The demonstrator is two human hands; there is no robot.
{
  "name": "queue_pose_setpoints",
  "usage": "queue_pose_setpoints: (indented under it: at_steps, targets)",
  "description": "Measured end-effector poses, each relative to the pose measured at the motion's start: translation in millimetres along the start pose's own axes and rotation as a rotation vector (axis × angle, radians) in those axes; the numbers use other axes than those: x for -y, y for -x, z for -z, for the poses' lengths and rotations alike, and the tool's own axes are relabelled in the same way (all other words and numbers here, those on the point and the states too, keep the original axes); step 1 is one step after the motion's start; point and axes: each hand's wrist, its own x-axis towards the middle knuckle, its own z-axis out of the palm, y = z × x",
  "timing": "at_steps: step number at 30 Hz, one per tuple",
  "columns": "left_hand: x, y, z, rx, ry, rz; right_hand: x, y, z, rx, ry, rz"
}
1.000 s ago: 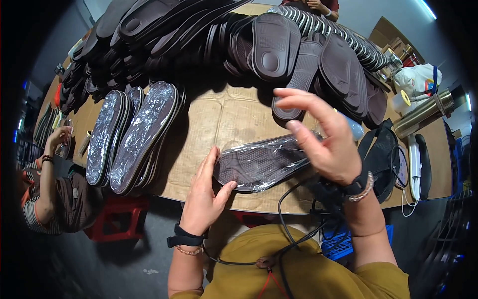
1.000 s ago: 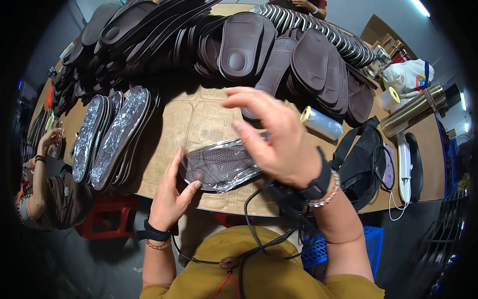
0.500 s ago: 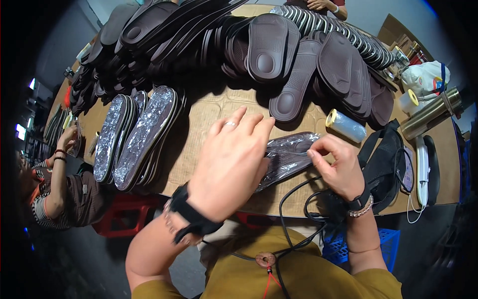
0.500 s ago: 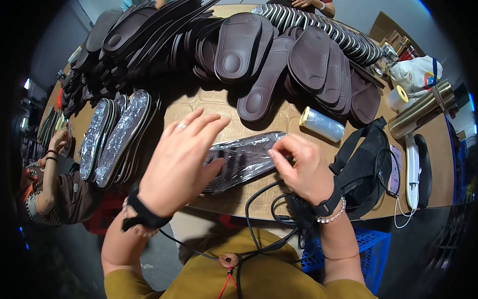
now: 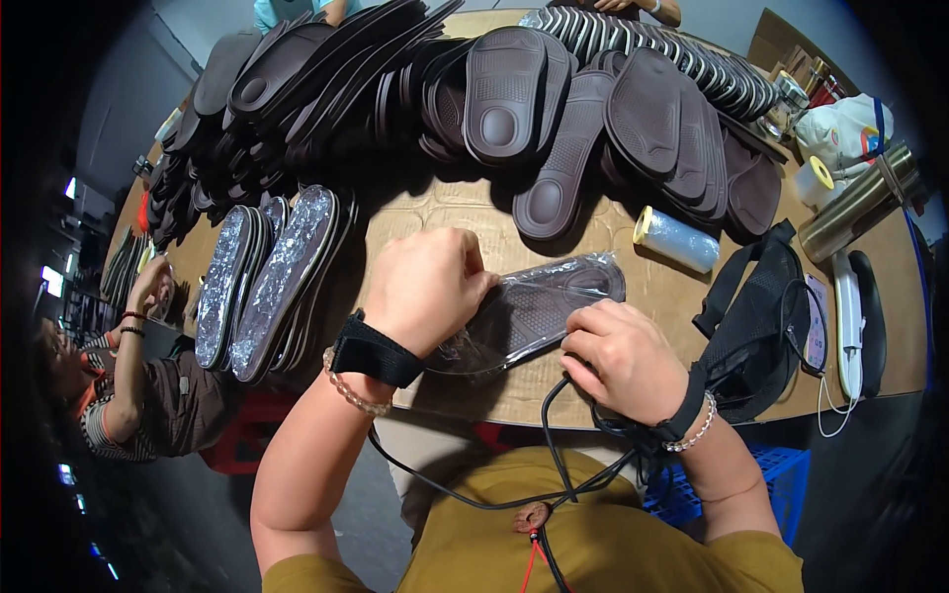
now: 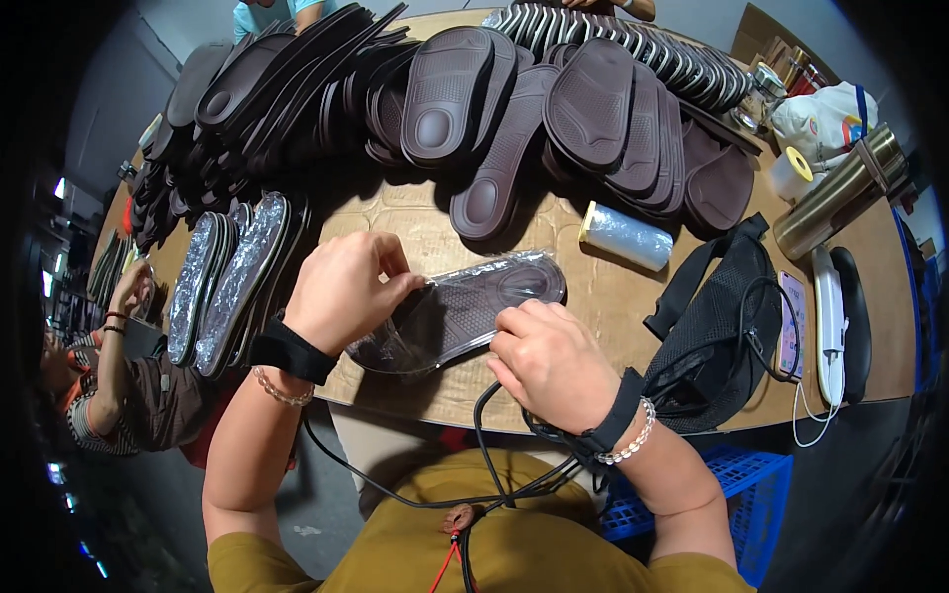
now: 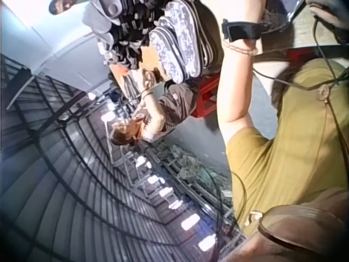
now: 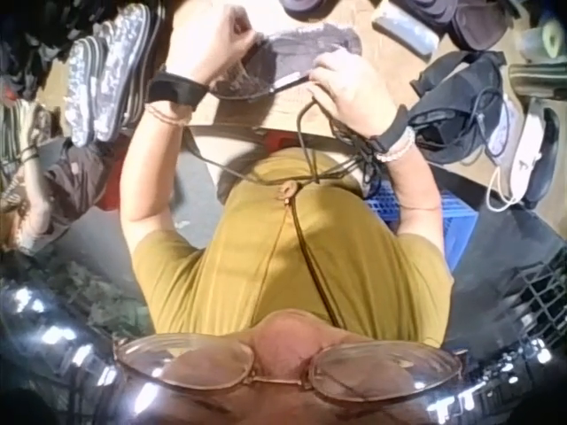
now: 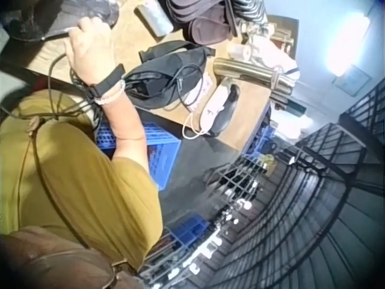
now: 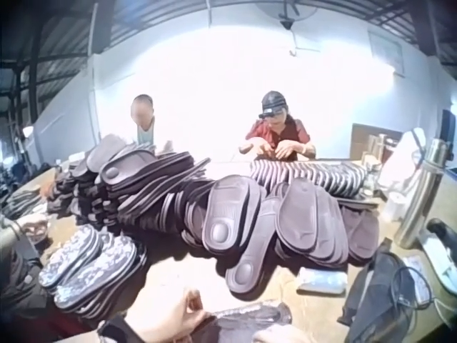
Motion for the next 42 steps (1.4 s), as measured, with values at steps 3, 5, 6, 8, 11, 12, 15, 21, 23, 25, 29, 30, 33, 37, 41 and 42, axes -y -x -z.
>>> queue_pose_setpoints:
  at_steps: [3,5,6,8,11,12,15,21,23,25,29,30,33,37,41,42]
  targets:
    - [1,0,-1,0.004,0.027,0.058,1,-2,-1,0.001,0.015,0.011]
    - [1,0,-2,0.013,0.055,0.083,1,-5,-3,-0.004,0.034,0.020]
    - [1,0,-3,-0.003,0.058,0.108,1,-6,-3,-0.007,0.045,0.025]
    - [2,-1,-4,-0.021,0.065,0.134,1,-7,-4,-0.004,0.047,0.029]
    - [5,-5,-1,-0.134,0.024,0.155,1,-8,-4,0.003,0.057,0.036]
    - [8,-7,2,-0.100,0.031,0.182,1,-8,-4,0.007,0.056,0.038]
    - [9,2,10,-0.203,0.003,0.102,2,-8,-4,0.009,0.066,0.030]
    - [-27,45,-1,-0.328,0.148,-0.228,2,-13,6,-0.007,-0.005,0.022]
    - [-41,49,-16,-0.228,0.121,-0.194,1,-17,17,-0.052,-0.036,0.014]
    - [-44,42,-28,-0.169,0.009,-0.116,-2,-23,29,-0.164,-0.055,-0.027]
    - [-37,21,-42,-0.120,-0.117,-0.036,-17,-42,49,-0.328,0.066,-0.074]
    - [-35,18,-43,-0.133,-0.140,-0.019,-20,-46,50,-0.314,0.063,-0.131]
    - [-31,14,-42,-0.115,-0.114,0.001,-30,-56,46,-0.251,0.058,-0.224]
    - [-30,18,-42,-0.073,-0.091,0.010,-37,-57,36,-0.128,0.036,-0.357]
    - [-26,15,-43,-0.028,-0.098,-0.002,-39,-52,27,-0.106,0.091,-0.445]
    - [-24,12,-43,0.038,-0.047,-0.008,-40,-51,26,-0.105,0.092,-0.446]
